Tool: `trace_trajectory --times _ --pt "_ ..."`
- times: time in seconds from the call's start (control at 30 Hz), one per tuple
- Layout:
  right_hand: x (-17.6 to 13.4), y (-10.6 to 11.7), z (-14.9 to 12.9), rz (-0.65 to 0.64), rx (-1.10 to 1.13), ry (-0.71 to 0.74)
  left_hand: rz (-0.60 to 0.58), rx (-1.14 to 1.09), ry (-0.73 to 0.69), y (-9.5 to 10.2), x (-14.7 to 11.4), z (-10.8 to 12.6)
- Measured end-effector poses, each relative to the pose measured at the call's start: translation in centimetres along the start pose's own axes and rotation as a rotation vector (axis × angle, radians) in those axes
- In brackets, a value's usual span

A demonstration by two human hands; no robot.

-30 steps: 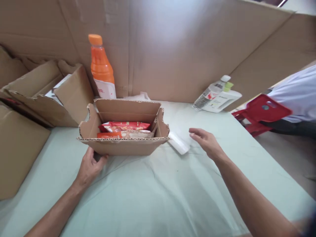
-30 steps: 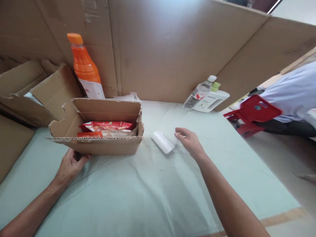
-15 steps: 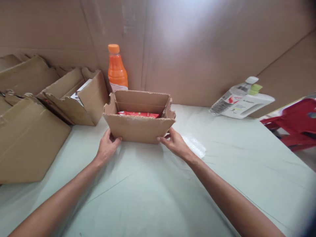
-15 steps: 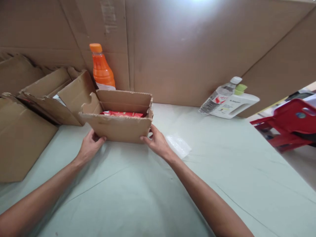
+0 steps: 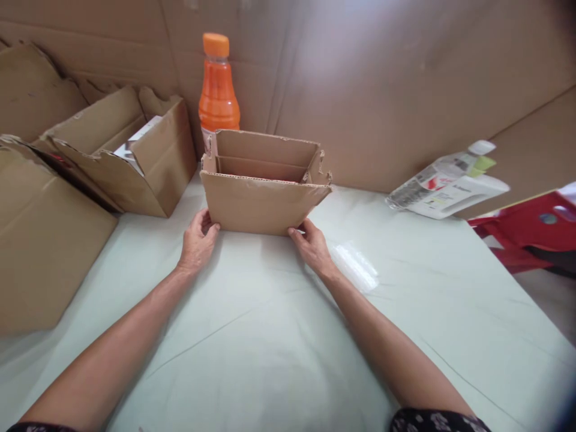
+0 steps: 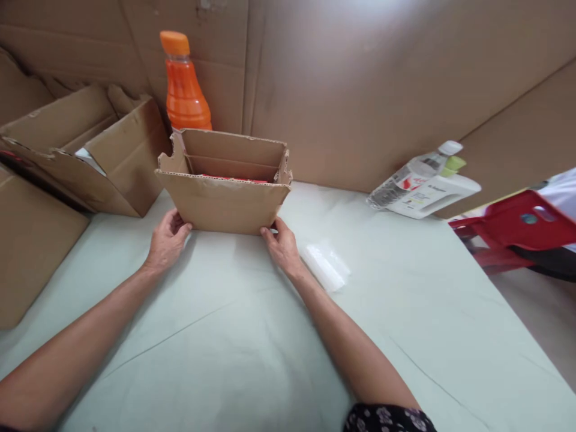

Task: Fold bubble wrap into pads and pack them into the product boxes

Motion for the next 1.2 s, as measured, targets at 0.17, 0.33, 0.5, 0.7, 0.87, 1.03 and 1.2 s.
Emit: trace_trajectory --times 0.17,0.33,0.5,0.7,0.87,1.03,1.2 --pt "-0.8 -0.9 -1.1 0.040 -0.046 -0.006 -0.002 0.027 0.005 0.2 0.5 -0.2" --pt "-4.1 2.6 -2.4 0.063 -0.188 0.102 0.105 0.081 0.020 0.9 0.1 -0.5" --pt "-9.9 9.3 0.2 0.192 -0.682 -0.002 0.151 0.042 0.016 1.4 -4.1 0.1" --pt "-17.2 6.6 -4.2 0.050 -0.407 0.229 -0.062 0.067 0.076 1.0 -12.4 3.0" --pt "-18.4 7.5 -6.9 0.247 -0.170 0.254 -0.178 0.289 0.013 1.3 -15.1 6.3" --pt "-13.3 10.3 0.4 0.263 -0.534 -0.170 -0.413 0.434 -0.318 -2.8 -15.2 10.3" --pt "-11.2 8.1 4.2 0.288 -0.695 -0.235 -0.810 0.699 -0.454 -9.9 -14.9 10.9"
Point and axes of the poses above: each hand's wrist, its own x-axis towards the middle knuckle, its own y-axis out of the back of the hand, z = x × y, the point moved 3 cm from there along x, towards the middle knuckle, and after that the axes turned 3 degrees about -z, right-handed, at the moved point
